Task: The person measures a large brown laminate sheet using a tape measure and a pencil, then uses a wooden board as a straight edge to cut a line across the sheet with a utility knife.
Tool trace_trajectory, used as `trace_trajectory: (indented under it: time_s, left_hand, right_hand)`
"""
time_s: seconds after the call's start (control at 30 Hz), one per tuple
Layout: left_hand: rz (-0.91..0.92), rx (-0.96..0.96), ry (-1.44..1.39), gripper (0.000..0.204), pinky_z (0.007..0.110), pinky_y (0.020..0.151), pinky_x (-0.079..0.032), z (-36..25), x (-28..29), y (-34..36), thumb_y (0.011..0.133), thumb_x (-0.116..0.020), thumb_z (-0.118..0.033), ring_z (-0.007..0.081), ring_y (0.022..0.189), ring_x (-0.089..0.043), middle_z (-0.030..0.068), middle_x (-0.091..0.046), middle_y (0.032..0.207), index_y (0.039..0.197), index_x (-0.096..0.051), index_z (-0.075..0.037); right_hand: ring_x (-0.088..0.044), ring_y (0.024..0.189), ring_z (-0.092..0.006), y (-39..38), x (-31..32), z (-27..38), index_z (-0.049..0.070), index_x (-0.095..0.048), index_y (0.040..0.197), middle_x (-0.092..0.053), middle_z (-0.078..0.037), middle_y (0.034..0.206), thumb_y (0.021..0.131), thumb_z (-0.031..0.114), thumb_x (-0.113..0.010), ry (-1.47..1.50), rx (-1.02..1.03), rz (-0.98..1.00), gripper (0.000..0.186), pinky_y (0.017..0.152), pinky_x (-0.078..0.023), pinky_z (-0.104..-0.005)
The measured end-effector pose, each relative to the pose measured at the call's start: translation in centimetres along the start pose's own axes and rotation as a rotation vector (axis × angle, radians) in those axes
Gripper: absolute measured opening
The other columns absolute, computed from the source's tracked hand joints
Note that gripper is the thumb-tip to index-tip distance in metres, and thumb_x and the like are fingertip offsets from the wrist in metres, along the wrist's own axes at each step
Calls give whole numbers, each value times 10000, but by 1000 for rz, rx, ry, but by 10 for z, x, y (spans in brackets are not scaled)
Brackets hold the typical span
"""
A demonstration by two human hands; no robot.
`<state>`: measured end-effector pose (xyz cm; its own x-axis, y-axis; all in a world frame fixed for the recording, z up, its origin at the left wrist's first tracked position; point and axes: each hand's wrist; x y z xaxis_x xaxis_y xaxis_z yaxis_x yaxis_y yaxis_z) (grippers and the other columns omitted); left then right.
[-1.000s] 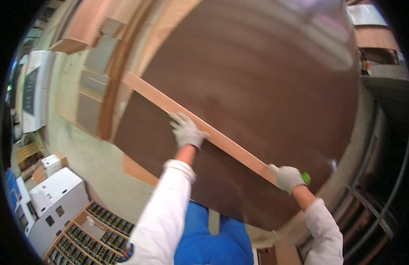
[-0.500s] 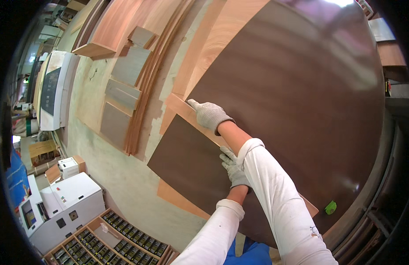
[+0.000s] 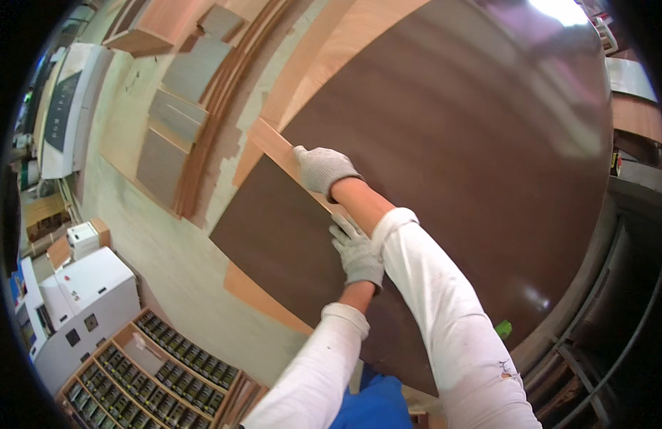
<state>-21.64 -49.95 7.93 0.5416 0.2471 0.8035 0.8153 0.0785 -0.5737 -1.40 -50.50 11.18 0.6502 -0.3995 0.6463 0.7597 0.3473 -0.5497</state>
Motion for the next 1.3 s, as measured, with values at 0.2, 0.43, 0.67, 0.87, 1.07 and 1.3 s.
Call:
trace_trajectory:
  time_s: [0.2, 0.43, 0.67, 0.87, 1.07, 1.3]
  left_hand:
    - [1, -65, 287, 1045, 522, 1149, -399, -16, -11, -3, 851, -773, -484, 519, 1477, -371, 345, -192, 1677, 1612, -287, 41]
    - [60, -43, 231, 1371, 510, 1198, -383, -37, -9, -9, 666, -929, -572, 533, 1500, -342, 369, -103, 1689, 1627, -198, 77]
    - [51, -4, 153, 1466, 514, 1217, -366, -17, -26, -13, 646, -978, -493, 548, 1537, -253, 389, -3, 1689, 1640, -65, 78]
    - [80, -21, 114, 1438, 490, 1260, -321, -29, -36, -14, 684, -970, -460, 565, 1550, -176, 384, 60, 1687, 1640, -32, 65]
    - [59, -44, 191, 1497, 513, 1234, -355, -22, -36, -12, 645, -963, -553, 595, 1523, -216, 437, 20, 1659, 1623, -36, 99]
    - [-6, -109, 454, 1431, 496, 1228, -356, -50, -11, -30, 674, -852, -729, 545, 1511, -304, 447, -146, 1632, 1600, -183, 133]
  right_hand:
    - [-706, 1088, -400, -144, -51, -89, 127, -370, 1612, -720, -234, 1190, 981, 117, -551, -13, -97, 99, 657, 916, -564, -499]
    - [-729, 923, -410, -315, -101, -183, 150, -386, 1575, -737, -222, 1076, 950, 70, -556, -11, -157, 123, 653, 778, -579, -520]
    - [-734, 932, -417, -494, -139, -251, 260, -347, 1616, -723, -217, 1053, 920, 55, -592, -68, -405, 414, 766, 780, -585, -528]
    - [-729, 883, -411, -560, -163, -292, 251, -345, 1622, -707, -206, 1021, 905, 53, -591, -37, -390, 301, 783, 755, -584, -527]
    - [-723, 867, -403, -585, -187, -293, 205, -358, 1612, -688, -197, 981, 901, 24, -584, -36, -376, 188, 768, 753, -571, -526]
    - [-711, 946, -384, -511, -127, -236, 166, -425, 1561, -709, -207, 1020, 939, 75, -576, 207, -364, -150, 646, 805, -559, -520]
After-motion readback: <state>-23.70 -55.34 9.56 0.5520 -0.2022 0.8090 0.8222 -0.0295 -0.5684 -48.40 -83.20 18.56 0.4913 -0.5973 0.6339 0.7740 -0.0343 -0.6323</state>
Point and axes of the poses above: each hand's wrist, its own y-axis towards the middle knuckle, its own x-axis out of the back of the hand, z = x × y
